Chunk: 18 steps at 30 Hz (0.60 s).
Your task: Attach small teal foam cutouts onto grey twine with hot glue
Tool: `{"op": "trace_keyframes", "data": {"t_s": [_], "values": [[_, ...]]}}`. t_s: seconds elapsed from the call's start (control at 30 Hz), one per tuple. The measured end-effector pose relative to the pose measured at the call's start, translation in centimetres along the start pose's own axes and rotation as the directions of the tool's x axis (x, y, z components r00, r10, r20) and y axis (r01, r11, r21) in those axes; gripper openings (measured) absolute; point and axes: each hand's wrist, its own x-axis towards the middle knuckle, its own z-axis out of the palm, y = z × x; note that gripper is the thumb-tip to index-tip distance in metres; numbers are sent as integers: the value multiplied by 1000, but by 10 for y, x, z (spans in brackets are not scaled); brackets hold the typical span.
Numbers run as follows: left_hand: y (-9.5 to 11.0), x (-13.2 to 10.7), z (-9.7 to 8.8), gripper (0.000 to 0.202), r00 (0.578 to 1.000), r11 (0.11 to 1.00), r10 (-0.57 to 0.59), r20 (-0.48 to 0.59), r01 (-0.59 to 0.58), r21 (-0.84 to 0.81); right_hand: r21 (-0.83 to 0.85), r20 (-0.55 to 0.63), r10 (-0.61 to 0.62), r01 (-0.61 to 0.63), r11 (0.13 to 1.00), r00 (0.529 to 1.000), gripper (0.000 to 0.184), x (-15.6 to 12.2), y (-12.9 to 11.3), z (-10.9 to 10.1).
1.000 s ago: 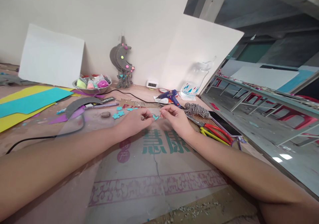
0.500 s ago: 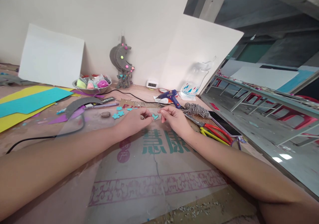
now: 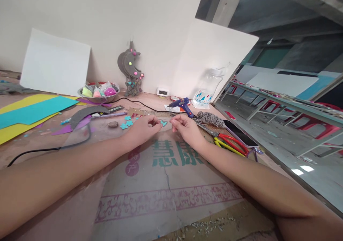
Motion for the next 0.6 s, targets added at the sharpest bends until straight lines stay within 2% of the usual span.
{"op": "trace_keyframes", "data": {"t_s": [0.17,0.23,0.3,0.43,0.6], "values": [[-4,2,1,21,1000,1000,-2,2,2,15,157,-257,-26,68,985,966,30,11,17,-10],[-5,2,2,21,1000,1000,-1,2,1,14,189,-313,-19,82,979,950,31,13,21,-12],[-5,3,2,21,1000,1000,7,1,-7,15,187,-308,-29,90,978,951,29,13,20,-11],[-4,3,2,21,1000,999,23,1,-23,22,151,-199,-53,84,985,979,20,7,8,-5],[-5,2,2,21,999,999,47,21,-47,2,-3,-112,-96,96,995,989,22,2,3,-4]]}}
